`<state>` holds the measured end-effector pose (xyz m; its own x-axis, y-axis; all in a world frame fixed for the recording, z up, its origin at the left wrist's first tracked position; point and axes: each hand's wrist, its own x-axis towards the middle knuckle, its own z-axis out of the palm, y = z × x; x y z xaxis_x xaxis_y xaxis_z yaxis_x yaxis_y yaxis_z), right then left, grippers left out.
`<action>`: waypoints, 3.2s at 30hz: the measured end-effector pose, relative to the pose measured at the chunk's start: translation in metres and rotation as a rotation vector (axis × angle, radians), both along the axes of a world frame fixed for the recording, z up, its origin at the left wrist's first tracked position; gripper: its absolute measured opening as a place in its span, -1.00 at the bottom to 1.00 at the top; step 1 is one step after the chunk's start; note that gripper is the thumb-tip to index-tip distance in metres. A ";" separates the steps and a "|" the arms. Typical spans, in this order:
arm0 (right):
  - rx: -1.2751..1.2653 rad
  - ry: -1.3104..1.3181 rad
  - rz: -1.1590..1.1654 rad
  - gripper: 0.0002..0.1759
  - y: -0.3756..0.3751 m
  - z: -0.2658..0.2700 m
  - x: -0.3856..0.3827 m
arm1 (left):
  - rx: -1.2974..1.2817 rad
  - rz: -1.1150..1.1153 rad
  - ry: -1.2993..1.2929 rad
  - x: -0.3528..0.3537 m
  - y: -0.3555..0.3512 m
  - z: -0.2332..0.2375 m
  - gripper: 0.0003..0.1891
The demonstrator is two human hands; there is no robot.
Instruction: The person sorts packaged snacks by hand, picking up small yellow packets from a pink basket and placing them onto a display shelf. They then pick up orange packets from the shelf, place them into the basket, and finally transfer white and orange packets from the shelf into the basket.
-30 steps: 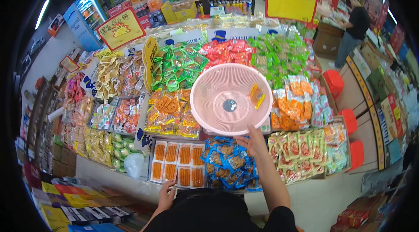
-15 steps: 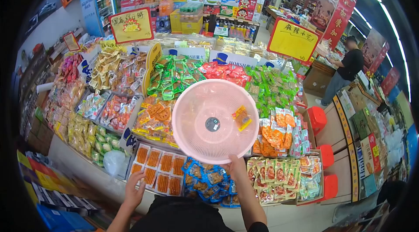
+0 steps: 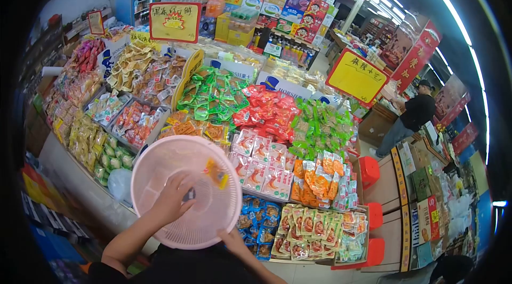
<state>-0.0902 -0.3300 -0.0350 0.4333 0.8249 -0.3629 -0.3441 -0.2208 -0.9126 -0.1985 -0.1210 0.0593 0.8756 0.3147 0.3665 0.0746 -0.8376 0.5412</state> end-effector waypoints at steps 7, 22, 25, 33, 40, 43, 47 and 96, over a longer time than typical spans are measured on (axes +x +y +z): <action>0.100 -0.122 0.179 -0.51 0.015 -0.017 -0.024 | 0.035 0.140 0.143 -0.003 0.023 -0.045 -0.22; 0.050 -0.258 0.183 -0.48 0.020 -0.004 -0.033 | -0.073 0.087 0.127 0.022 -0.018 -0.067 -0.07; 0.045 -0.249 0.190 -0.50 0.017 -0.010 -0.030 | -0.074 0.038 0.103 0.026 -0.017 -0.084 -0.21; 0.030 -0.126 0.159 -0.52 0.008 -0.023 -0.023 | -0.921 0.188 0.085 0.007 0.019 -0.057 -0.69; -0.032 0.044 0.017 -0.47 -0.003 -0.040 -0.008 | -1.574 0.202 -0.395 -0.003 0.063 -0.016 -0.56; -0.137 0.068 -0.076 -0.49 -0.005 -0.016 0.005 | -1.757 0.032 -0.538 0.000 0.091 -0.010 -0.49; -0.162 0.124 -0.251 -0.50 -0.018 0.003 0.030 | -1.811 0.054 -0.579 0.019 0.121 -0.034 -0.51; -0.092 -0.012 -0.111 -0.49 -0.003 -0.006 0.015 | -1.827 0.278 0.084 -0.096 -0.049 -0.106 -0.37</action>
